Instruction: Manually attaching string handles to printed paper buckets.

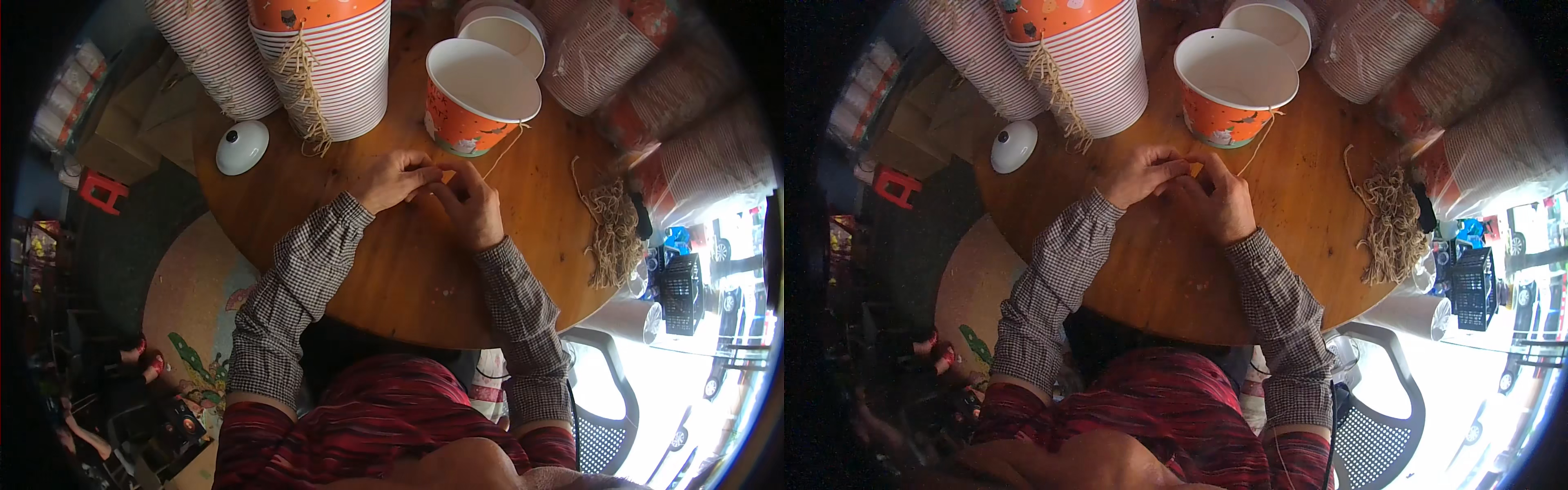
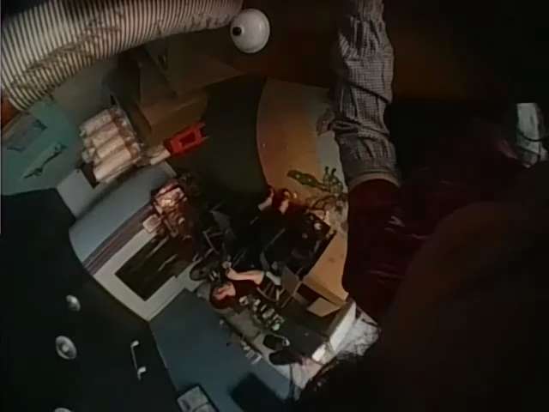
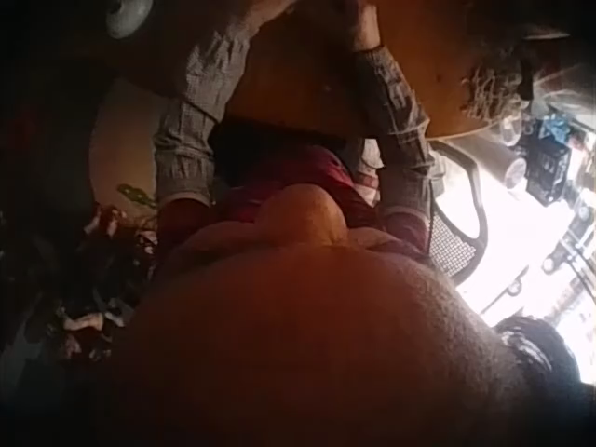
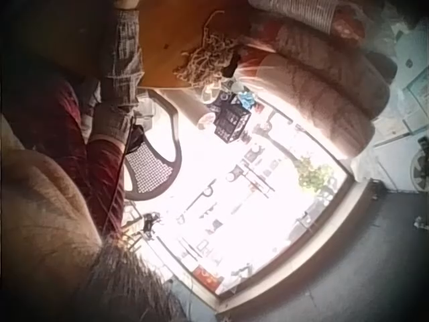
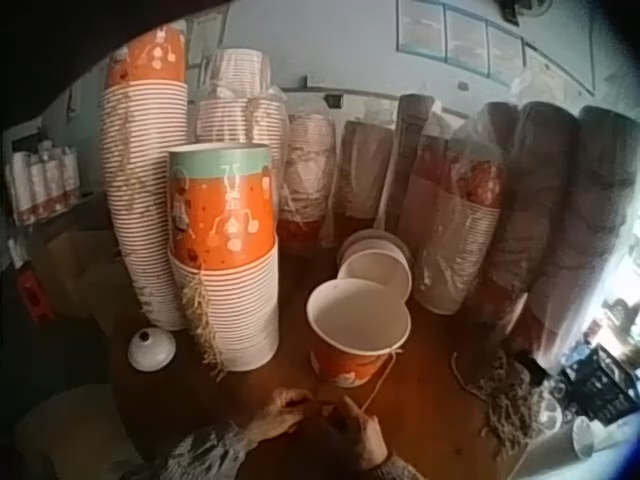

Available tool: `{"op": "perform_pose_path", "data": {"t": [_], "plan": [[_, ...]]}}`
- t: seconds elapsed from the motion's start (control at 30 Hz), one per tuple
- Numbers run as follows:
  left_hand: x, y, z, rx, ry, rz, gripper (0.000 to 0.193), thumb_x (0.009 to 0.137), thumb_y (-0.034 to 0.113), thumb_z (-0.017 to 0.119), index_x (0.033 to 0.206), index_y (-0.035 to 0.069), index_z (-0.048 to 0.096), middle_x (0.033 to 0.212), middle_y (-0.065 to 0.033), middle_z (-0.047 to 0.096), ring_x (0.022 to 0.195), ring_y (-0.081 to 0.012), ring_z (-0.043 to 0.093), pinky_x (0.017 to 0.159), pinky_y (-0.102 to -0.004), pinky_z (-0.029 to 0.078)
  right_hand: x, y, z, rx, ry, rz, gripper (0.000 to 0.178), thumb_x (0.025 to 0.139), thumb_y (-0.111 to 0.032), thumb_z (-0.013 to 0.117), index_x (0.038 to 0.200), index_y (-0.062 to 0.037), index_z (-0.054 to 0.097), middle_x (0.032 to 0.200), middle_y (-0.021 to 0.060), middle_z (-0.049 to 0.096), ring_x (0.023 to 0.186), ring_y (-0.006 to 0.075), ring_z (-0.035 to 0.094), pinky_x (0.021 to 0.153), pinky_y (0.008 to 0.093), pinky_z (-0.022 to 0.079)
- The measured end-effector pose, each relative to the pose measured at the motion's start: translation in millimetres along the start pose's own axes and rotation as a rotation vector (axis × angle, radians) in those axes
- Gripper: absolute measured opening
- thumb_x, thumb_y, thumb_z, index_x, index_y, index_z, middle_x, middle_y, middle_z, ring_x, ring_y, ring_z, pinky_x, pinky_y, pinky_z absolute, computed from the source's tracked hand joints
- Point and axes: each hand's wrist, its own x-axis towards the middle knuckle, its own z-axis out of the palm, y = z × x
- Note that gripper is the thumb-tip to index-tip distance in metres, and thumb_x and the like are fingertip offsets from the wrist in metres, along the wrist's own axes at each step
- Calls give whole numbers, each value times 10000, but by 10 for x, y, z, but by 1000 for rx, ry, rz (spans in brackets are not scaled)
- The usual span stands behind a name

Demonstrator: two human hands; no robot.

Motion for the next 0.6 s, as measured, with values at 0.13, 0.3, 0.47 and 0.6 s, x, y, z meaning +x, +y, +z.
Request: {"op": "perform_pose_path", "data": {"t": [0.13,0.3,0.47,0.6], "plan": [[-23,130,51,48,44,48,248,923,260,594,836,32,632,609,32,541,516,-36,463,472,-204,386,1,115,27,165,70,56,179,841,-96,651,995,-16,607,668,40,602,584,85,550,571,247,465],[-18,76,58,-79,111,46,362,942,355,546,801,32,625,594,21,531,506,-49,460,463,-210,369,10,156,0,280,102,104,119,864,-96,625,916,11,617,695,39,615,633,70,550,606,243,472],[-6,36,42,-29,162,-67,471,947,450,499,769,32,622,575,10,517,481,-65,452,450,-220,355,9,102,-26,292,35,153,120,864,-99,630,914,9,620,706,33,617,647,66,552,614,239,472],[-26,101,116,8,110,-69,441,944,419,520,761,31,619,557,4,500,474,-64,449,454,-232,368,9,124,-1,256,59,100,120,862,-98,631,914,9,620,726,37,627,661,72,565,623,244,476]]}}
